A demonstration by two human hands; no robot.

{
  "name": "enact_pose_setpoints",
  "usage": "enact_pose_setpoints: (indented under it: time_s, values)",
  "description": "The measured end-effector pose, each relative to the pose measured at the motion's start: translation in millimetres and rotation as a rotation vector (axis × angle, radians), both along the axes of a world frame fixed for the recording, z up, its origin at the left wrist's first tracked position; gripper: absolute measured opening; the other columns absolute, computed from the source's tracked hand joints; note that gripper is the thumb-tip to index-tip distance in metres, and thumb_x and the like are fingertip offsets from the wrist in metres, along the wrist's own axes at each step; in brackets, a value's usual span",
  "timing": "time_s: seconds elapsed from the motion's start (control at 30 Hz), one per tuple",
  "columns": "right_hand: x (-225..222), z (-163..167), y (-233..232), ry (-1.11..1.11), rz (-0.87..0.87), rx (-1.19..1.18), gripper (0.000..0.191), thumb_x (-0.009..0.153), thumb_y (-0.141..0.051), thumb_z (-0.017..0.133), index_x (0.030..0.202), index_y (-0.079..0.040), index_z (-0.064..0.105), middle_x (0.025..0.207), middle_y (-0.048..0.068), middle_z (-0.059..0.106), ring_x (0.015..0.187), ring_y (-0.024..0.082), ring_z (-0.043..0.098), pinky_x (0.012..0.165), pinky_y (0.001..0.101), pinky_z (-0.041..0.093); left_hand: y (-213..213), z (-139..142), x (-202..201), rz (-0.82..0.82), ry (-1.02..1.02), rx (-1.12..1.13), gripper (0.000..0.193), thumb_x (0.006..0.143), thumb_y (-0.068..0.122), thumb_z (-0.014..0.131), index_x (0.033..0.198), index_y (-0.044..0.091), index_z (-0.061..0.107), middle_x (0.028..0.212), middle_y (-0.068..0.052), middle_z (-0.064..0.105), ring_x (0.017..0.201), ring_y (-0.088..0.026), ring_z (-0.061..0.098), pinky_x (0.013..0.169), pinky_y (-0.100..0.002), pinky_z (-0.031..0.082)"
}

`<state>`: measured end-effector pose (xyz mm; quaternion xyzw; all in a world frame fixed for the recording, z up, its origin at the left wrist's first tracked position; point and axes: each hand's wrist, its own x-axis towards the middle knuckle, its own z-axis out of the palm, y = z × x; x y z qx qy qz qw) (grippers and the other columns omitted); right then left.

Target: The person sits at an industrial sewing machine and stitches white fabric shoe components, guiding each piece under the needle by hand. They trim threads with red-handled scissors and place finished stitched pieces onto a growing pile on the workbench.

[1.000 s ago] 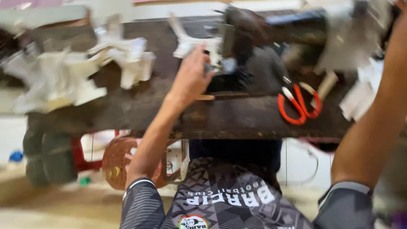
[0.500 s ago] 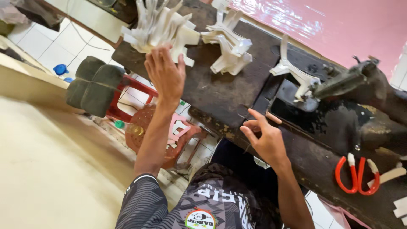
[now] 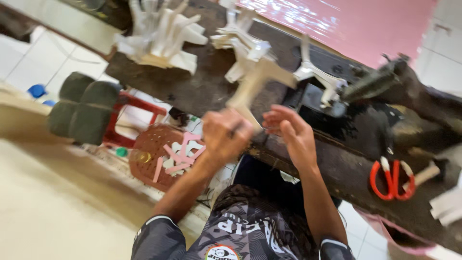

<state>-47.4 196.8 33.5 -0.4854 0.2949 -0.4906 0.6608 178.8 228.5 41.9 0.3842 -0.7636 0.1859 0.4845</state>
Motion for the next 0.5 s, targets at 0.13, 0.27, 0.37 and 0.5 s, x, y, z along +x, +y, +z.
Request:
enact_pose_setpoints:
  time_s: [0.13,0.27,0.37,0.5]
  values:
    - [-22,8,5,0.208,-0.31,-0.056,0.027,0.101,-0.017,0.075,0.118,0.003,0.066,0.104,0.005,0.073,0.094,0.01,0.068,0.084,0.0255,0.055,12,15,-70,-0.264,0.131,0.093,0.031,0.08,0.02,0.084,0.105,0.011,0.068,0.11,-0.006,0.066,0.1,-0.026,0.068,0.088,-0.042,0.052]
    - [-74,19,38,0.542,-0.647,-0.176,0.021,0.094,-0.016,0.081,0.104,0.001,0.072,0.093,0.006,0.076,0.083,0.01,0.07,0.074,0.0258,0.056,3,24,-126,-0.546,0.487,0.371,0.03,0.089,0.019,0.083,0.106,0.003,0.065,0.107,-0.01,0.066,0.101,-0.028,0.069,0.088,-0.038,0.056]
    - [-109,24,67,0.897,-0.832,-0.303,0.021,0.089,-0.015,0.085,0.098,0.0,0.073,0.087,0.011,0.076,0.075,0.015,0.072,0.069,0.0288,0.056,-10,23,-174,-0.594,0.614,0.693,0.025,0.089,0.011,0.084,0.106,0.001,0.069,0.099,-0.008,0.073,0.09,-0.021,0.073,0.081,-0.032,0.059]
    - [-159,36,108,1.155,-0.949,-0.411,0.021,0.089,-0.014,0.085,0.103,-0.002,0.075,0.095,0.016,0.076,0.083,0.024,0.075,0.073,0.031,0.057,-15,20,-236,-0.816,0.636,1.032,0.021,0.089,0.009,0.083,0.105,0.001,0.072,0.095,-0.005,0.078,0.086,-0.009,0.075,0.079,-0.025,0.061]
